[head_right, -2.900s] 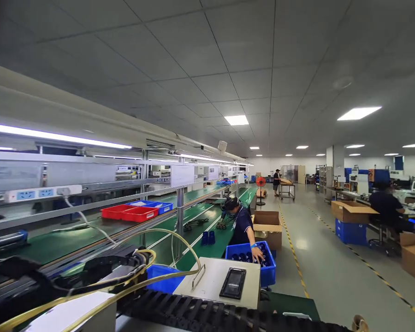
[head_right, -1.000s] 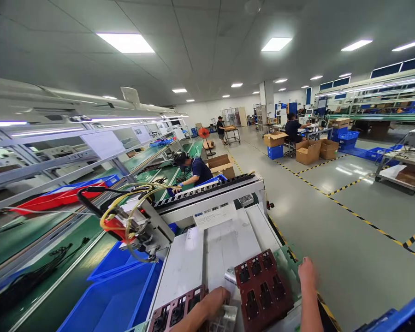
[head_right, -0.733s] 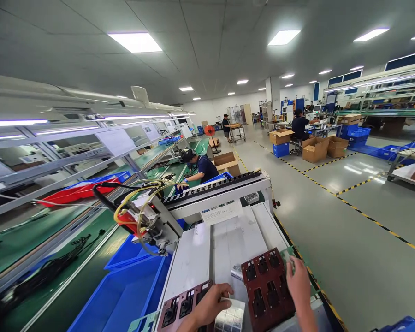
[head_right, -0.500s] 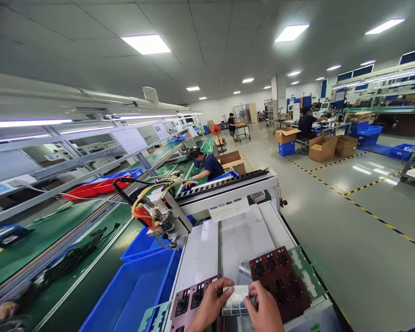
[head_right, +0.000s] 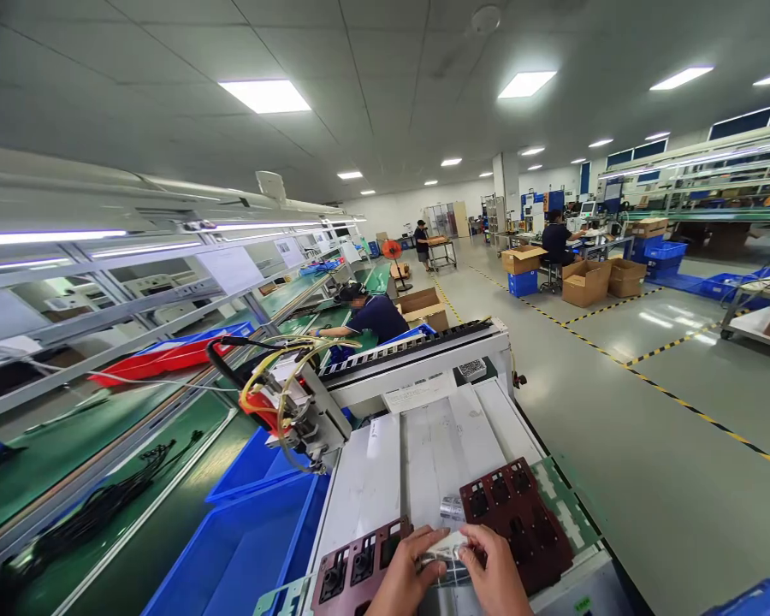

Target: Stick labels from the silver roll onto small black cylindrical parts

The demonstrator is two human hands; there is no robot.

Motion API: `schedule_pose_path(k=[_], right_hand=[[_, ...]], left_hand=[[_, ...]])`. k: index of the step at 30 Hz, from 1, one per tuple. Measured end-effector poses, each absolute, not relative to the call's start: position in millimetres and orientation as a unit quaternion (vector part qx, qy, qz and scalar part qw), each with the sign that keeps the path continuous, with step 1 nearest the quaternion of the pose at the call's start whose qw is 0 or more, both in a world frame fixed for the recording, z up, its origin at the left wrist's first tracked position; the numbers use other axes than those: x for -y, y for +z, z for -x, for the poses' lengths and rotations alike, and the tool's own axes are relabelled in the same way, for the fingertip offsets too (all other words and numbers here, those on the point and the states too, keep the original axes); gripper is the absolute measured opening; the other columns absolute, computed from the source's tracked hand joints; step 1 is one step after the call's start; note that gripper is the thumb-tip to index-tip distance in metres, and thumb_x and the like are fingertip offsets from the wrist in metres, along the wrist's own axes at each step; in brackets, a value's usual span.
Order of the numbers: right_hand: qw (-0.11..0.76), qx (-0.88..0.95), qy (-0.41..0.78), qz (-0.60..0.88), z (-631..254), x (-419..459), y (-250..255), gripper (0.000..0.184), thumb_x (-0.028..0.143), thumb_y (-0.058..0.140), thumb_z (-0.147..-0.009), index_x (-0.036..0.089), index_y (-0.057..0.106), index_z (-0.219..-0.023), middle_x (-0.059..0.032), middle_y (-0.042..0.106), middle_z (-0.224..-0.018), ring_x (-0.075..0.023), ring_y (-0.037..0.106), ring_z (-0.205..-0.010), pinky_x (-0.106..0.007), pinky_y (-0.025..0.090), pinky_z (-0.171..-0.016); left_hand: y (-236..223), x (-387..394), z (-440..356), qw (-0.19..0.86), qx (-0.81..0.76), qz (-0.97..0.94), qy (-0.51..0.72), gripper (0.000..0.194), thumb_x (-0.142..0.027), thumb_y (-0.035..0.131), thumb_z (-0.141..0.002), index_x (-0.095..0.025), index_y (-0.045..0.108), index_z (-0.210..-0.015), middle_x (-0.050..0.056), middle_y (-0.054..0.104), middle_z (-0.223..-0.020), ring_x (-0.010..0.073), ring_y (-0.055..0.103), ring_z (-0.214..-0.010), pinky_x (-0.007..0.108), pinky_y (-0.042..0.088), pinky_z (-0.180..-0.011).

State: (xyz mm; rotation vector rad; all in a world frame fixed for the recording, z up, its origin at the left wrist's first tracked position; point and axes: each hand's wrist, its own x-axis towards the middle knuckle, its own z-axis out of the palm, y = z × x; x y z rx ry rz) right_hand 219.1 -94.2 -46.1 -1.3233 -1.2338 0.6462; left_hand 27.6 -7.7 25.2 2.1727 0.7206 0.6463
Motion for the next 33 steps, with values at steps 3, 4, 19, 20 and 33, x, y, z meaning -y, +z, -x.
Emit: schedule_pose_path(k=[3,4,19,20,33], right_hand=[[0.569,0.536,0.267,0.564,-219,97,-46,0.045,0.043,0.062,-0.089,0.024,0.073,-0.128,-0.007,0.068,-0.109,-0.0233,0.062,-0.099,-0.038,0.047,-0.093],[0.574,0.533,0.266,0.561,-219,98,-46,0.043,0.042,0.063,-0.088,0.025,0.074,-0.126,-0.0064,0.067,-0.106,-0.0229,0.062,-0.097,-0.038,0.047,-0.091],[0.585,0.568,0.207,0.54,-214,118,-23,0.041,0.051,0.05,-0.103,0.015,0.065,-0.092,-0.0072,0.058,-0.095,-0.0162,0.055,-0.09,-0.031,0.041,-0.083],[0.585,0.575,0.192,0.538,-213,119,-23,0.04,0.05,0.05,-0.103,0.014,0.064,-0.091,-0.0074,0.057,-0.097,-0.0165,0.055,-0.093,-0.031,0.041,-0.086],[0.558,0.616,0.007,0.556,-215,119,-42,0.02,0.031,0.048,-0.107,0.021,0.064,-0.102,-0.0042,0.061,-0.099,-0.015,0.057,-0.095,-0.033,0.049,-0.084]], left_hand=[[28,6,-28,0.352,-0.275,-0.861,0.242,0.033,-0.022,0.066,-0.087,-0.024,0.08,-0.116,0.006,0.066,-0.101,0.0206,0.062,-0.098,0.03,0.044,-0.088],[28,6,-27,0.348,-0.272,-0.865,0.238,0.031,-0.025,0.065,-0.089,-0.025,0.081,-0.117,0.006,0.066,-0.098,0.0204,0.062,-0.096,0.03,0.043,-0.086],[32,22,-25,0.345,-0.207,-0.849,0.341,0.041,-0.05,0.061,-0.1,-0.012,0.075,-0.097,0.01,0.063,-0.092,0.0172,0.06,-0.089,0.026,0.041,-0.08],[29,23,-26,0.345,-0.215,-0.846,0.346,0.042,-0.05,0.06,-0.101,-0.012,0.075,-0.092,0.01,0.062,-0.087,0.0166,0.059,-0.084,0.026,0.039,-0.077],[17,23,-24,0.335,-0.281,-0.845,0.307,0.062,-0.066,0.05,-0.1,-0.009,0.064,-0.079,0.01,0.056,-0.08,0.018,0.049,-0.079,0.029,0.033,-0.075]])
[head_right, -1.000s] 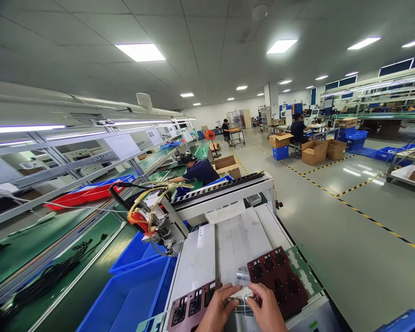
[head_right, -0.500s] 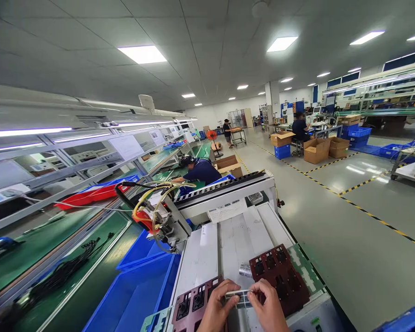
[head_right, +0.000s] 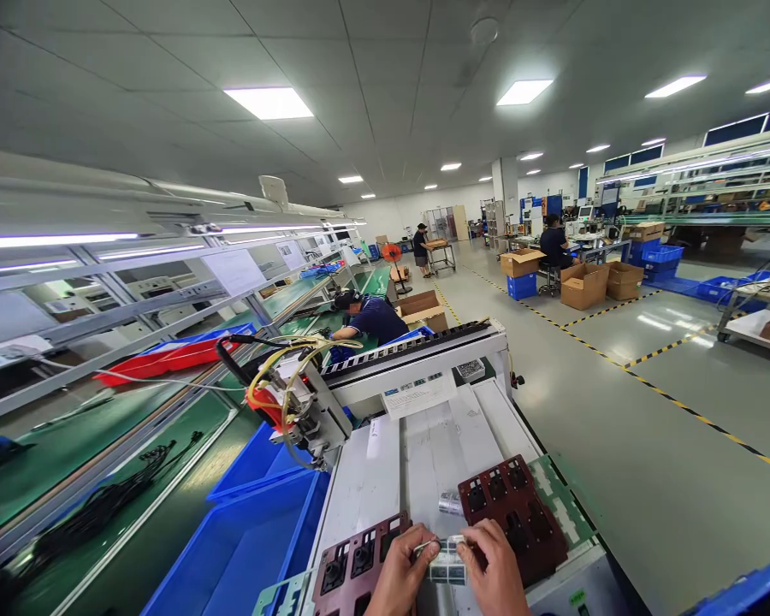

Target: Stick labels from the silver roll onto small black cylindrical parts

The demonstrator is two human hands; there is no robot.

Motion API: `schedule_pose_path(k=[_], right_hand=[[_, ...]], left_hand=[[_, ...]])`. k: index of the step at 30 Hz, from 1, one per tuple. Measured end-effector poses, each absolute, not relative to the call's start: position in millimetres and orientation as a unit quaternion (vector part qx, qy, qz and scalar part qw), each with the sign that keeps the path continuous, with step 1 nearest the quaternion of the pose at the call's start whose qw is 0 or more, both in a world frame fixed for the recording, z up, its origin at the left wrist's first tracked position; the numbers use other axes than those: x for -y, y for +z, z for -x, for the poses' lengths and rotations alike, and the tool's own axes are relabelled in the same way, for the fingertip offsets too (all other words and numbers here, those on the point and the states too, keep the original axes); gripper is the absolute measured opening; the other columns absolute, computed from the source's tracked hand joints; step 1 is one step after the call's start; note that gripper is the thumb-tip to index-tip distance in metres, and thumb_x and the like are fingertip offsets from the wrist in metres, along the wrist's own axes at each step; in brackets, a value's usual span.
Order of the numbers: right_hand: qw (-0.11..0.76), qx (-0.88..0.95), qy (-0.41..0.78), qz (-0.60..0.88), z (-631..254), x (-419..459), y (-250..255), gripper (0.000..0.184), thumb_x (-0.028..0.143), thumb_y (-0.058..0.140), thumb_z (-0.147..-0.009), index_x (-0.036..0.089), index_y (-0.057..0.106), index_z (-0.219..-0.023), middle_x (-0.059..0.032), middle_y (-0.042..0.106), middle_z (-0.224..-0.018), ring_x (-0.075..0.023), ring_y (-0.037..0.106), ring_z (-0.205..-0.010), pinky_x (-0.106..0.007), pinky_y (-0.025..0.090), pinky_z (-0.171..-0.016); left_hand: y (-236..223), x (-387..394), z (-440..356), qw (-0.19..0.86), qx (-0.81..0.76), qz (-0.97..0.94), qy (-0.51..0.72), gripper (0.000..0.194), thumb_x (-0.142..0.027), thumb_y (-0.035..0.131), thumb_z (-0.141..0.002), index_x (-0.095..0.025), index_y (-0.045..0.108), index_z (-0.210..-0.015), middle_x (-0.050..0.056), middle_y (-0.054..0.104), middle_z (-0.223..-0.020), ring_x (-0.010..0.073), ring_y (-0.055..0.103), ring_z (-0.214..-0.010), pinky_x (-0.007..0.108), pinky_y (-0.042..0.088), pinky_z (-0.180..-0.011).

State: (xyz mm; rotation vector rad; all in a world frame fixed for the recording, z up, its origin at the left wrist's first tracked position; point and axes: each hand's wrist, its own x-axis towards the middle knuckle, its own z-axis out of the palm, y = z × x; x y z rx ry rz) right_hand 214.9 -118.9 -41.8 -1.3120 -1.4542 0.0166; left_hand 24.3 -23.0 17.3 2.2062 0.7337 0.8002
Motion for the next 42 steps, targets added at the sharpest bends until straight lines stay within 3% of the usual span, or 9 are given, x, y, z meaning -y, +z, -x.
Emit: schedule_pose_path(k=[7,14,22,27,33,35,37,39,42], right_hand=[[0.556,0.683,-0.056,0.47,-212,130,-22,0.01,0.018,0.06,-0.099,0.026,0.066,-0.1,-0.0014,0.062,-0.1,-0.0153,0.055,-0.101,-0.032,0.052,-0.088],[0.612,0.586,0.037,0.53,-201,105,-50,0.062,0.026,0.057,-0.103,0.043,0.029,-0.156,0.0062,0.066,-0.1,-0.0049,0.065,-0.093,-0.02,0.055,-0.09],[0.571,0.644,-0.067,0.506,-193,113,-35,0.068,0.017,0.054,-0.101,0.039,0.025,-0.159,0.0036,0.068,-0.096,-0.013,0.064,-0.097,-0.035,0.056,-0.098],[0.689,0.519,0.154,0.482,-180,106,-31,0.084,0.018,0.055,-0.099,0.041,0.006,-0.163,-0.0041,0.058,-0.134,-0.0116,0.061,-0.12,-0.028,0.058,-0.103],[0.656,0.56,0.185,0.471,-168,97,-53,0.077,0.017,0.043,-0.103,0.047,0.004,-0.162,-0.0089,0.036,-0.152,-0.0145,0.057,-0.124,-0.03,0.061,-0.101],[0.65,0.58,0.153,0.466,-173,102,-64,0.072,0.02,0.04,-0.105,0.047,0.005,-0.162,-0.0093,0.036,-0.153,-0.0148,0.057,-0.127,-0.029,0.061,-0.101],[0.632,0.583,0.082,0.505,-186,109,-76,0.067,0.024,0.038,-0.107,0.045,0.008,-0.163,-0.0105,0.034,-0.157,-0.018,0.055,-0.135,-0.034,0.059,-0.106],[0.578,0.575,0.0,0.579,-203,114,-87,0.063,0.029,0.036,-0.108,0.043,0.01,-0.165,-0.0107,0.026,-0.164,-0.0254,0.043,-0.149,-0.045,0.053,-0.115],[0.547,0.567,0.055,0.613,-224,116,-97,0.061,0.038,0.028,-0.11,0.047,0.004,-0.165,-0.0057,0.006,-0.172,-0.028,0.029,-0.157,-0.047,0.048,-0.119]], left_hand=[[13,22,-22,0.338,-0.317,-0.838,0.286,0.056,-0.06,0.051,-0.098,-0.009,0.061,-0.078,0.011,0.059,-0.083,0.0197,0.049,-0.08,0.031,0.033,-0.075],[6,24,-20,0.49,-0.289,-0.757,0.319,0.07,-0.07,0.064,-0.089,-0.007,0.057,-0.117,0.011,0.062,-0.095,0.0175,0.052,-0.085,0.028,0.039,-0.079],[-5,24,-20,0.47,-0.332,-0.736,0.356,0.07,-0.081,0.055,-0.087,-0.012,0.046,-0.085,0.005,0.04,-0.081,0.0139,0.033,-0.077,0.026,0.03,-0.071],[-2,28,-20,0.423,-0.351,-0.767,0.33,0.071,-0.084,0.048,-0.088,-0.016,0.036,-0.075,0.003,0.029,-0.077,0.0135,0.026,-0.075,0.027,0.024,-0.068],[-9,27,-16,0.354,-0.353,-0.817,0.287,0.042,-0.05,0.055,-0.095,-0.012,0.052,-0.079,0.005,0.047,-0.077,0.0162,0.041,-0.077,0.028,0.03,-0.072],[-16,22,-13,0.341,-0.377,-0.813,0.284,0.031,-0.037,0.053,-0.095,-0.01,0.066,-0.102,0.009,0.06,-0.09,0.021,0.053,-0.086,0.03,0.039,-0.082],[-27,16,-9,0.335,-0.406,-0.793,0.307,0.055,-0.03,0.049,-0.094,-0.007,0.054,-0.144,0.015,0.062,-0.122,0.0251,0.059,-0.108,0.034,0.043,-0.098],[-37,10,-5,0.326,-0.42,-0.774,0.342,0.077,-0.026,0.049,-0.092,-0.011,0.027,-0.165,0.016,0.04,-0.155,0.0256,0.048,-0.136,0.035,0.042,-0.109],[-49,10,-2,0.31,-0.422,-0.775,0.355,0.08,-0.03,0.052,-0.093,-0.022,0.022,-0.167,0.007,0.015,-0.169,0.025,0.024,-0.154,0.033,0.044,-0.111]])
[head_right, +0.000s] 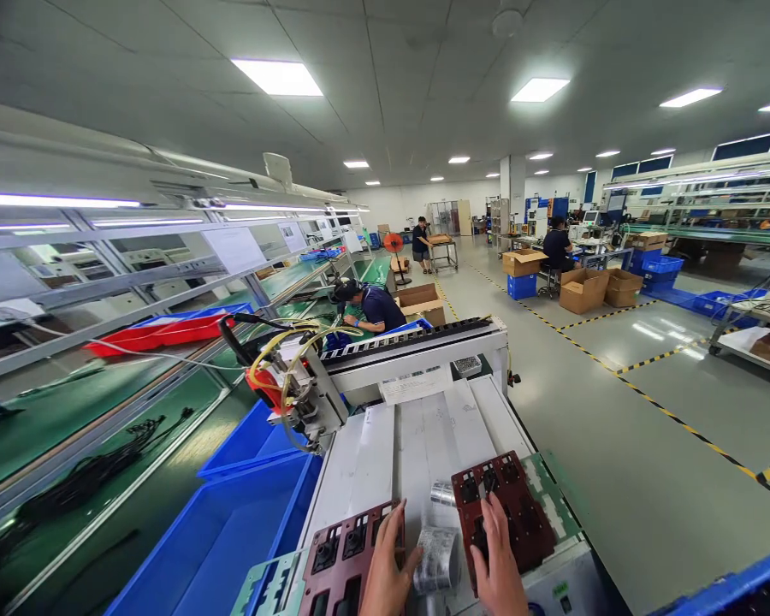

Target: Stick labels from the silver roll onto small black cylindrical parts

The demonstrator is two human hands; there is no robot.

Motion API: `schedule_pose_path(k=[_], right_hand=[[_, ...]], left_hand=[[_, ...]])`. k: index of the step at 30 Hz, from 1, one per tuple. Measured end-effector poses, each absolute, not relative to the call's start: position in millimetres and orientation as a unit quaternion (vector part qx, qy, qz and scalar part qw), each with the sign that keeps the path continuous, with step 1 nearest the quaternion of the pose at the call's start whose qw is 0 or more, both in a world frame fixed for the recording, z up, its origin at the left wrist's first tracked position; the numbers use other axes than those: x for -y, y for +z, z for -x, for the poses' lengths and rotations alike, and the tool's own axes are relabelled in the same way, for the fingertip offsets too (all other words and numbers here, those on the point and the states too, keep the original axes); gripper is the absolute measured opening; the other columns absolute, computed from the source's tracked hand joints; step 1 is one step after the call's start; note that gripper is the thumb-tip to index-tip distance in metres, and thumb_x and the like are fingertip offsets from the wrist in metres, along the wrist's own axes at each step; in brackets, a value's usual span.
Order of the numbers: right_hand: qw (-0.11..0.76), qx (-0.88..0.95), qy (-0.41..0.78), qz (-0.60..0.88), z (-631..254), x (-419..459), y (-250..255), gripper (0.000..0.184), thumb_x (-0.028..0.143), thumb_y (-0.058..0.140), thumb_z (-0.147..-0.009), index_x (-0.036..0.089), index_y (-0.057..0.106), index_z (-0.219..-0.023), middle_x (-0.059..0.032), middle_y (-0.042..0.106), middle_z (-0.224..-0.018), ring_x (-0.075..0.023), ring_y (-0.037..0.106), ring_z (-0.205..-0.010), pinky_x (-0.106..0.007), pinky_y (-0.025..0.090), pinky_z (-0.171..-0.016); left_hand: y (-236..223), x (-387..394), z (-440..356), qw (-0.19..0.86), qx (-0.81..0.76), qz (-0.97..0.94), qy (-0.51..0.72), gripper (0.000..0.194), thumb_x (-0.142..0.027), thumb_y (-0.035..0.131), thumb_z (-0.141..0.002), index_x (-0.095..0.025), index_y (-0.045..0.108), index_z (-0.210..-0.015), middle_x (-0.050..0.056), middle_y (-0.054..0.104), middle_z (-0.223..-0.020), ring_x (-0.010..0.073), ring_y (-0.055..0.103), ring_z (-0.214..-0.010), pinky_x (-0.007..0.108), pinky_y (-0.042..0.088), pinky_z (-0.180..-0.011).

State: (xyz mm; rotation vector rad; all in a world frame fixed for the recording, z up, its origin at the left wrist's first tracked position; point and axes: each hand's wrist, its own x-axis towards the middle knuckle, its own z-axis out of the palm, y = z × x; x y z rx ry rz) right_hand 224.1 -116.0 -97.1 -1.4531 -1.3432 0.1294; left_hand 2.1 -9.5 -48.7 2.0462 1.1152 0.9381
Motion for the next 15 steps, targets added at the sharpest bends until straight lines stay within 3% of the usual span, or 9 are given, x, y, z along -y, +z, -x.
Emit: schedule_pose_path(k=[2,5,8,10,12,15], right_hand=[[0.572,0.565,0.124,0.581,-229,115,-96,0.059,0.04,0.023,-0.111,0.049,0.0,-0.164,-0.0034,-0.001,-0.172,-0.0225,0.036,-0.154,-0.038,0.05,-0.117],[0.601,0.581,0.125,0.534,-227,116,-76,0.058,0.034,0.024,-0.112,0.051,0.005,-0.164,-0.0035,0.0,-0.172,-0.0165,0.047,-0.145,-0.034,0.052,-0.115],[0.679,0.531,0.11,0.496,-217,128,-31,0.064,0.033,0.039,-0.11,0.049,0.009,-0.164,-0.0058,0.004,-0.172,-0.0205,0.049,-0.145,-0.034,0.057,-0.108],[0.746,0.436,0.163,0.477,-210,139,4,0.083,0.038,0.058,-0.103,0.045,0.005,-0.166,-0.0102,0.027,-0.166,-0.0245,0.052,-0.143,-0.034,0.062,-0.1],[0.798,0.366,0.199,0.436,-203,148,35,0.095,0.038,0.073,-0.093,0.049,0.01,-0.164,-0.0072,0.014,-0.171,-0.0275,0.053,-0.141,-0.032,0.063,-0.096],[0.805,0.351,0.263,0.401,-193,155,61,0.096,0.038,0.079,-0.088,0.052,0.018,-0.16,-0.0046,0.015,-0.171,-0.0265,0.054,-0.139,-0.03,0.06,-0.1]], left_hand=[[-52,14,-3,0.324,-0.412,-0.782,0.338,0.072,-0.035,0.053,-0.096,-0.024,0.032,-0.163,0.006,0.015,-0.168,0.0246,0.024,-0.154,0.032,0.046,-0.108],[-53,26,-7,0.374,-0.365,-0.786,0.331,0.058,-0.038,0.054,-0.098,-0.017,0.047,-0.152,0.014,0.03,-0.16,0.0241,0.044,-0.14,0.033,0.05,-0.101],[-54,39,-11,0.434,-0.303,-0.788,0.315,0.055,-0.04,0.061,-0.098,-0.012,0.051,-0.144,0.02,0.048,-0.144,0.0224,0.06,-0.115,0.035,0.05,-0.094],[-53,50,-14,0.523,-0.235,-0.761,0.304,0.06,-0.042,0.068,-0.096,-0.016,0.049,-0.146,0.02,0.052,-0.14,0.0218,0.061,-0.111,0.034,0.051,-0.089],[-48,61,-18,0.629,-0.15,-0.697,0.309,0.064,-0.048,0.072,-0.094,-0.02,0.049,-0.147,0.017,0.059,-0.128,0.0194,0.063,-0.1,0.03,0.052,-0.08],[-30,77,-23,0.704,-0.073,-0.635,0.31,0.061,-0.054,0.074,-0.091,-0.015,0.061,-0.136,0.014,0.066,-0.105,0.0147,0.062,-0.08,0.027,0.052,-0.072]])
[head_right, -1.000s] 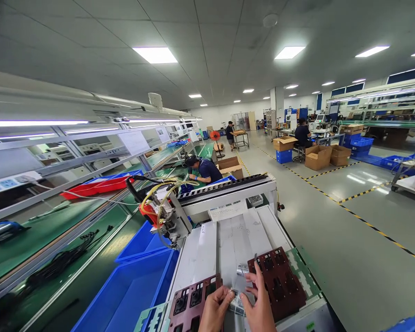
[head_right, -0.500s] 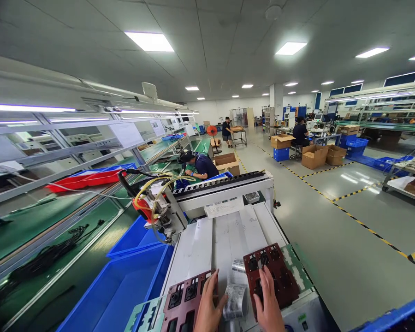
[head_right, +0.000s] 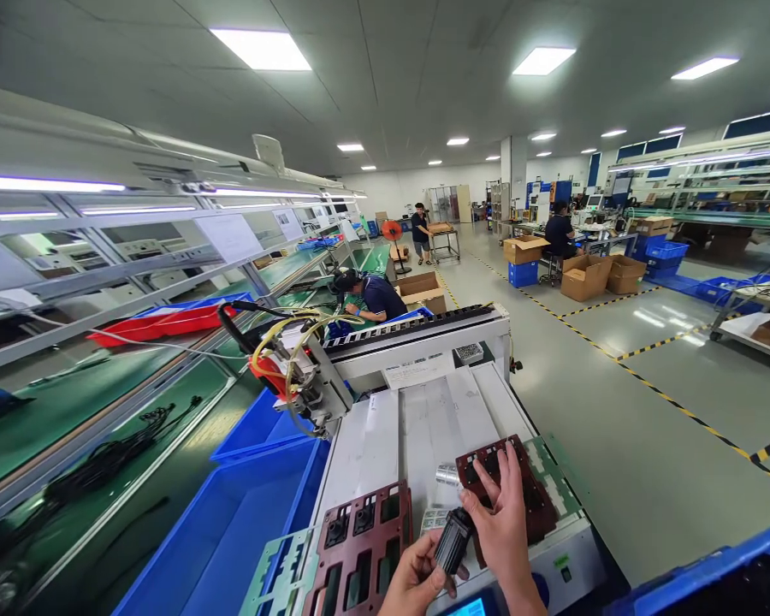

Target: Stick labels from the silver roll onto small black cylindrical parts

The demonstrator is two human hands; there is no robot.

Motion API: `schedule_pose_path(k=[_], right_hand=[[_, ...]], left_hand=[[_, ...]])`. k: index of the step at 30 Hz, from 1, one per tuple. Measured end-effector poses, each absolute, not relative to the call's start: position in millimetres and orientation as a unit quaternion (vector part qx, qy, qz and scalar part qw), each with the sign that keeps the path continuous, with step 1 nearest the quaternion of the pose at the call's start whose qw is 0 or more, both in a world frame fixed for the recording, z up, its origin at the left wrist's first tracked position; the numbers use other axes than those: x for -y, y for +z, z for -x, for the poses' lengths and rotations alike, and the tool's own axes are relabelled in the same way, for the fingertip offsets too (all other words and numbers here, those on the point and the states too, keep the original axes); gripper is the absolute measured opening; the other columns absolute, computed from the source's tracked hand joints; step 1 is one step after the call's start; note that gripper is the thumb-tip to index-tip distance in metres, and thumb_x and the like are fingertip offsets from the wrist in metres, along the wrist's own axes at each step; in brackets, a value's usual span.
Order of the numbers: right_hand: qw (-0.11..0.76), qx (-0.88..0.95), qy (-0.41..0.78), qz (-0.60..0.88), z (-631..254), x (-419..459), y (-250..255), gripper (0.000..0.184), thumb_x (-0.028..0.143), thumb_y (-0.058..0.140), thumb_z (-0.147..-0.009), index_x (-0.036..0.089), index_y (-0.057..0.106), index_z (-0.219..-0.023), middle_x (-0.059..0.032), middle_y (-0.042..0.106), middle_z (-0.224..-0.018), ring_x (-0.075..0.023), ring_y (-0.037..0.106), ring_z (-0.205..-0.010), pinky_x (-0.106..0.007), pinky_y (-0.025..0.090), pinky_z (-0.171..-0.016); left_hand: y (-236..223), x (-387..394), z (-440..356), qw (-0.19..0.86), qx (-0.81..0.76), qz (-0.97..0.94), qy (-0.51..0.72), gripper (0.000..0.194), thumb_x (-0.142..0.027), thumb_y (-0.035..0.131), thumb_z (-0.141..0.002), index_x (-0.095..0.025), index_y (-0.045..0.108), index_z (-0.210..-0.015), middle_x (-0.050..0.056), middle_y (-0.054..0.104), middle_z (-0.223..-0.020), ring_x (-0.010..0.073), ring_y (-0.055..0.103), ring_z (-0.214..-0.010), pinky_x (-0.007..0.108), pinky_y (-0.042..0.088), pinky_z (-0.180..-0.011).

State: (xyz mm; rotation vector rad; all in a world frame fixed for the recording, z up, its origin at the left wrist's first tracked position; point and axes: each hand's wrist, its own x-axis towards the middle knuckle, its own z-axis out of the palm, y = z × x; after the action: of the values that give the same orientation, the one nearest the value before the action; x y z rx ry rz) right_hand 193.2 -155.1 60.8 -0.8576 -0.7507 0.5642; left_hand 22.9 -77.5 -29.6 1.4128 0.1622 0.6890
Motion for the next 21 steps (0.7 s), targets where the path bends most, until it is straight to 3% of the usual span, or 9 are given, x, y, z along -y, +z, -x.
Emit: schedule_pose_path(k=[2,4,7,10,13,16,18,21], right_hand=[[0.799,0.359,0.285,0.389,-187,158,66,0.094,0.038,0.08,-0.088,0.051,0.02,-0.159,-0.0053,0.018,-0.171,-0.0258,0.054,-0.14,-0.029,0.057,-0.103],[0.792,0.384,0.282,0.381,-181,161,65,0.087,0.039,0.075,-0.092,0.05,0.021,-0.159,-0.0056,0.018,-0.171,-0.0247,0.052,-0.142,-0.027,0.055,-0.107],[0.769,0.442,0.262,0.379,-175,169,59,0.075,0.038,0.062,-0.101,0.049,0.018,-0.161,-0.0059,0.014,-0.172,-0.0254,0.043,-0.149,-0.029,0.055,-0.108],[0.761,0.456,0.214,0.41,-172,178,54,0.076,0.037,0.056,-0.104,0.044,0.011,-0.165,-0.0081,0.019,-0.171,-0.025,0.036,-0.154,-0.034,0.054,-0.111],[0.791,0.417,0.193,0.403,-169,189,61,0.076,0.037,0.063,-0.1,0.045,0.02,-0.163,-0.0076,0.021,-0.17,-0.0257,0.042,-0.149,-0.034,0.059,-0.105],[0.816,0.356,0.288,0.354,-158,200,77,0.08,0.045,0.073,-0.091,0.051,0.03,-0.158,-0.0022,0.019,-0.17,-0.0261,0.049,-0.138,-0.029,0.061,-0.084],[0.812,0.33,0.344,0.337,-148,205,85,0.089,0.051,0.079,-0.083,0.053,0.03,-0.157,0.0008,0.019,-0.17,-0.0248,0.049,-0.133,-0.025,0.056,-0.075],[0.793,0.342,0.368,0.345,-138,208,87,0.097,0.055,0.08,-0.08,0.055,0.023,-0.158,0.0031,0.017,-0.17,-0.0239,0.049,-0.134,-0.026,0.055,-0.079]], left_hand=[[-14,88,-24,0.72,-0.052,-0.619,0.31,0.052,-0.054,0.075,-0.09,-0.015,0.067,-0.123,0.012,0.069,-0.099,0.0165,0.067,-0.08,0.026,0.052,-0.071],[1,99,-23,0.74,-0.034,-0.589,0.323,0.049,-0.051,0.078,-0.088,-0.019,0.069,-0.124,0.011,0.07,-0.099,0.0188,0.07,-0.086,0.024,0.054,-0.07],[21,115,-16,0.807,-0.033,-0.499,0.314,0.063,-0.047,0.087,-0.079,-0.032,0.068,-0.137,0.012,0.066,-0.126,0.0261,0.069,-0.111,0.028,0.058,-0.08],[39,130,-10,0.837,-0.044,-0.448,0.312,0.066,-0.041,0.089,-0.077,-0.039,0.067,-0.139,0.01,0.056,-0.144,0.0296,0.066,-0.119,0.031,0.058,-0.081],[54,138,-9,0.744,-0.103,-0.506,0.425,0.071,-0.032,0.092,-0.072,-0.029,0.065,-0.138,0.011,0.062,-0.132,0.0242,0.065,-0.11,0.029,0.053,-0.081],[59,138,-9,0.66,-0.191,-0.548,0.477,0.072,-0.028,0.088,-0.074,-0.018,0.056,-0.138,0.014,0.063,-0.129,0.0228,0.063,-0.112,0.03,0.05,-0.093],[56,134,-6,0.632,-0.211,-0.578,0.47,0.072,-0.024,0.082,-0.077,-0.018,0.051,-0.142,0.017,0.06,-0.135,0.0269,0.062,-0.118,0.034,0.05,-0.097],[48,129,0,0.58,-0.224,-0.638,0.453,0.066,-0.016,0.072,-0.078,-0.023,0.056,-0.142,0.014,0.051,-0.147,0.0301,0.059,-0.126,0.037,0.051,-0.1]])
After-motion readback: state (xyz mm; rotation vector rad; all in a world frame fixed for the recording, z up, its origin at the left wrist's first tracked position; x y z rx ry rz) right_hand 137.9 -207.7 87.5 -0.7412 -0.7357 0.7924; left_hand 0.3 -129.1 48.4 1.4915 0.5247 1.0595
